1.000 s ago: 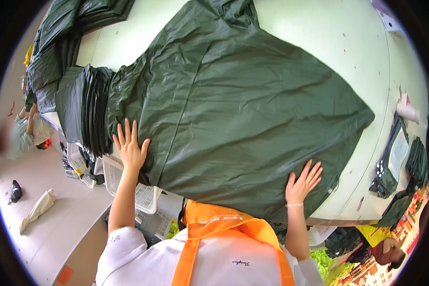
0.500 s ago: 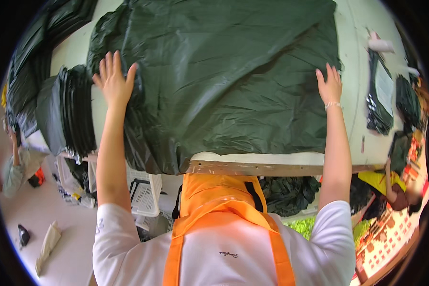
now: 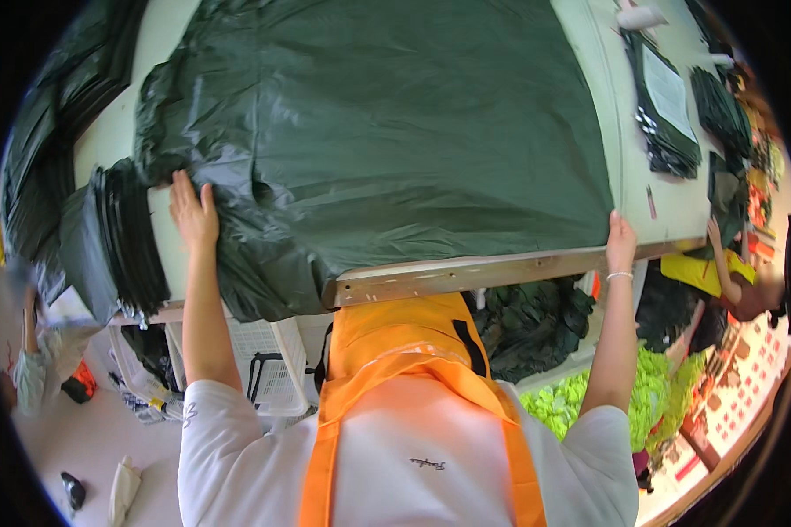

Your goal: The person folds a dark green jacket on a table. They unfold the jacket, smooth it out, zip it, fold the sleeves inward, fold the body in half, and then fold it into a compact rectangle. The folded jacket is placed into a white plastic basket.

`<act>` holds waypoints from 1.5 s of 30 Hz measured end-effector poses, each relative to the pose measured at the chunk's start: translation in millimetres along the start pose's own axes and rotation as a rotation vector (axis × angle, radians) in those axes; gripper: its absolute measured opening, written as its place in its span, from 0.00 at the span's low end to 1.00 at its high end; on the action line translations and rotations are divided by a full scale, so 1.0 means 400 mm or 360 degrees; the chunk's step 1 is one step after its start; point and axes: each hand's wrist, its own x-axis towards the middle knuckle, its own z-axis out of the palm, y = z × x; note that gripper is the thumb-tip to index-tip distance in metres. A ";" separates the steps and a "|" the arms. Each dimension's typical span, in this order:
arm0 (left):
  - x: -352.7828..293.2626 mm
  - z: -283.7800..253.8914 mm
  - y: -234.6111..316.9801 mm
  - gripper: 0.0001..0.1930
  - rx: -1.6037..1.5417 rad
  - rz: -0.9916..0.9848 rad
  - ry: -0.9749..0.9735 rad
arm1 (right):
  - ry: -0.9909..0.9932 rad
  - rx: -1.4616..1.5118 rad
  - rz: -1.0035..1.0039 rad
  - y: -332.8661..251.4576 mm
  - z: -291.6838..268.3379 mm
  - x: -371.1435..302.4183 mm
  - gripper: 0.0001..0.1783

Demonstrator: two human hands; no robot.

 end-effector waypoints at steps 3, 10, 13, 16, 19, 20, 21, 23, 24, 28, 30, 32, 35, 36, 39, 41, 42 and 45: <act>0.008 -0.062 0.003 0.28 -0.0410 -0.0040 0.0075 | 0.0018 -0.0239 -0.0260 0.094 0.151 -0.021 0.18; -0.407 -0.173 0.146 0.31 -0.0249 -0.0649 0.0389 | 0.0027 -0.0459 -0.1067 -0.086 0.168 -0.134 0.32; -0.603 -0.122 0.212 0.32 -0.0895 -0.1266 0.0293 | -0.0475 -0.0634 -0.1168 -0.096 0.195 -0.196 0.38; -0.603 -0.093 0.274 0.25 -0.0936 -0.1347 0.0523 | -0.0635 -0.0615 -0.1283 -0.058 0.158 -0.238 0.47; -0.561 -0.083 0.305 0.19 -0.0751 -0.1409 0.0526 | -0.0742 -0.0737 -0.1275 -0.037 0.140 -0.267 0.53; -0.558 -0.065 0.328 0.17 -0.0870 -0.1446 0.0516 | -0.0757 -0.0826 -0.1250 -0.042 0.123 -0.266 0.52; -0.561 -0.055 0.343 0.15 -0.0967 -0.1480 0.0510 | -0.0786 -0.0896 -0.1229 -0.040 0.121 -0.260 0.51; -0.552 -0.050 0.295 0.11 -0.0984 -0.1403 0.0481 | -0.0608 -0.0854 -0.1409 -0.033 0.129 -0.239 0.45; -0.546 -0.074 0.238 0.10 -0.0950 -0.1389 0.0355 | -0.0683 -0.0832 -0.1353 -0.052 0.119 -0.240 0.45; -0.516 -0.184 0.087 0.06 -0.2150 -0.1761 0.0462 | -0.0622 -0.0749 -0.1299 0.011 0.089 -0.217 0.43; -0.510 -0.210 0.066 0.06 -0.2229 -0.1817 0.0627 | -0.0625 -0.0722 -0.1487 0.075 0.092 -0.202 0.40; -0.554 -0.202 0.011 0.07 -0.1906 -0.1934 0.0399 | -0.0579 -0.0584 -0.1559 0.068 0.090 -0.194 0.32; -0.616 -0.220 -0.062 0.19 -0.1385 -0.2205 -0.0154 | -0.0664 -0.0217 -0.1430 0.095 0.042 -0.139 0.24; -0.564 -0.280 -0.039 0.18 -0.1811 -0.2285 -0.0177 | -0.0723 0.0046 -0.1043 0.043 0.009 -0.138 0.14; -0.365 -0.519 0.052 0.18 -0.2654 -0.1919 -0.0262 | -0.0934 0.0154 -0.0276 -0.051 -0.109 -0.024 0.08; -0.203 -0.556 0.078 0.19 -0.2956 -0.1513 -0.0307 | -0.0690 0.0725 -0.0206 -0.042 -0.120 0.122 0.16; -0.114 -0.560 0.103 0.19 -0.2941 -0.1495 -0.0255 | -0.0631 0.0699 -0.0249 -0.112 -0.125 0.184 0.16; 0.193 -0.530 0.169 0.19 -0.2822 -0.1164 -0.0256 | -0.0486 0.1057 -0.0317 -0.193 -0.050 0.402 0.18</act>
